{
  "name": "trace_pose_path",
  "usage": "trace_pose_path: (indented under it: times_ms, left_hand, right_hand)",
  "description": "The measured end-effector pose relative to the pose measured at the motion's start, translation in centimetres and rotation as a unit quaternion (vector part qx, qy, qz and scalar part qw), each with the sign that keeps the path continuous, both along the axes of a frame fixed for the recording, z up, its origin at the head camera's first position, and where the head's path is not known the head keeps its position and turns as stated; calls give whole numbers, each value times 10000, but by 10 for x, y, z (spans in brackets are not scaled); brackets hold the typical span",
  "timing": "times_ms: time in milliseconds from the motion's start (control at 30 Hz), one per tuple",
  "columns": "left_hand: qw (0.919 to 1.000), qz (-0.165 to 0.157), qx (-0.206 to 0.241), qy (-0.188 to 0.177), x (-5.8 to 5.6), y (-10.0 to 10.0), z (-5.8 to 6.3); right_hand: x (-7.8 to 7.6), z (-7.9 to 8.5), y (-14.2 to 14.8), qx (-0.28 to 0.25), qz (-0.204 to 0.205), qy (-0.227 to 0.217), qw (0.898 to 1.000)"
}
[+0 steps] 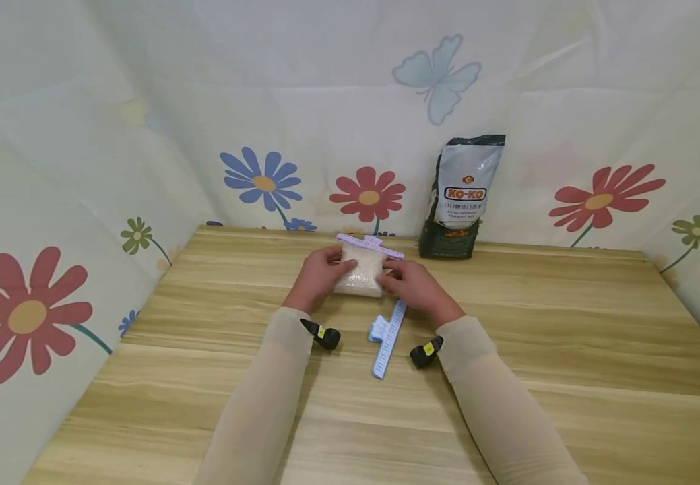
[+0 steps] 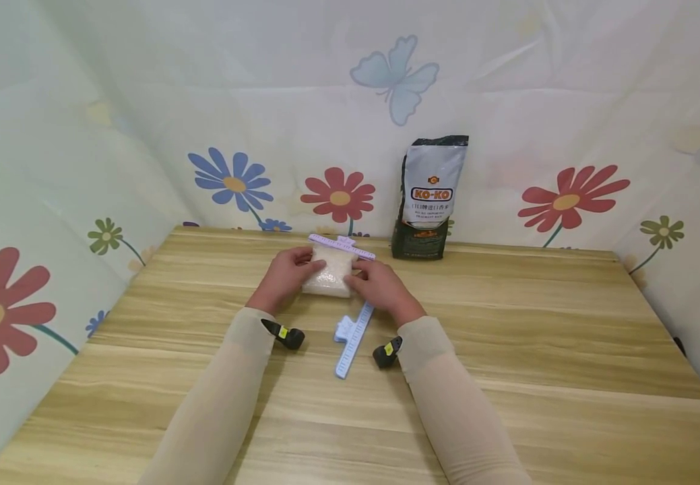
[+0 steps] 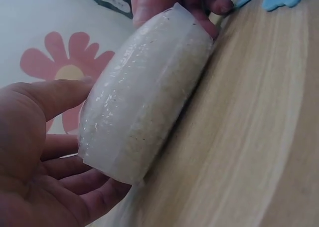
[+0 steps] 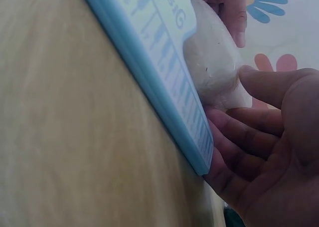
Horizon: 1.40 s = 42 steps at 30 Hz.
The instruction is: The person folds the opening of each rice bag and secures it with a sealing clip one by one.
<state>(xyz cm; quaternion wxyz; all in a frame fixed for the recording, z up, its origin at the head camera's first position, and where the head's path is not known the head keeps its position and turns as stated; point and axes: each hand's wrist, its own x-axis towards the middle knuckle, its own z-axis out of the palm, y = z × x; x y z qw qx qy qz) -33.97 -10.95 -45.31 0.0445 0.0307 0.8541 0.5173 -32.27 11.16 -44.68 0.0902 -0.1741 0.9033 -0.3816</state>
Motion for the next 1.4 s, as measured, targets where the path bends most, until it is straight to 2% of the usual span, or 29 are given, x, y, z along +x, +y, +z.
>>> trace_pose_path:
  times_ms: [133,467,667,967,1133,1400]
  left_hand:
    - [9999,-18,-94,93,-2,0,-3]
    - [9999,-35,-105,49,-1,-1,-4]
    - [10000,0,-62,-27,0,-1,-2]
    - [9995,298,-30,-49,4,3,8]
    - [9993,292,-179,156,5,6,13]
    - [9947,417,-307,890,7,9,18]
  right_hand:
    - [0,0,0,84,-42,65,9999]
    - [-1,1,0,224,-15,50,9997]
    - [-1,1,1,252,-32,35,9997]
    - [2,7,3,131,-257,-224,9993]
    - [5,15,5,-74,-452,-417,9981]
    - [7,26,9,-272,-489,-357,9978]
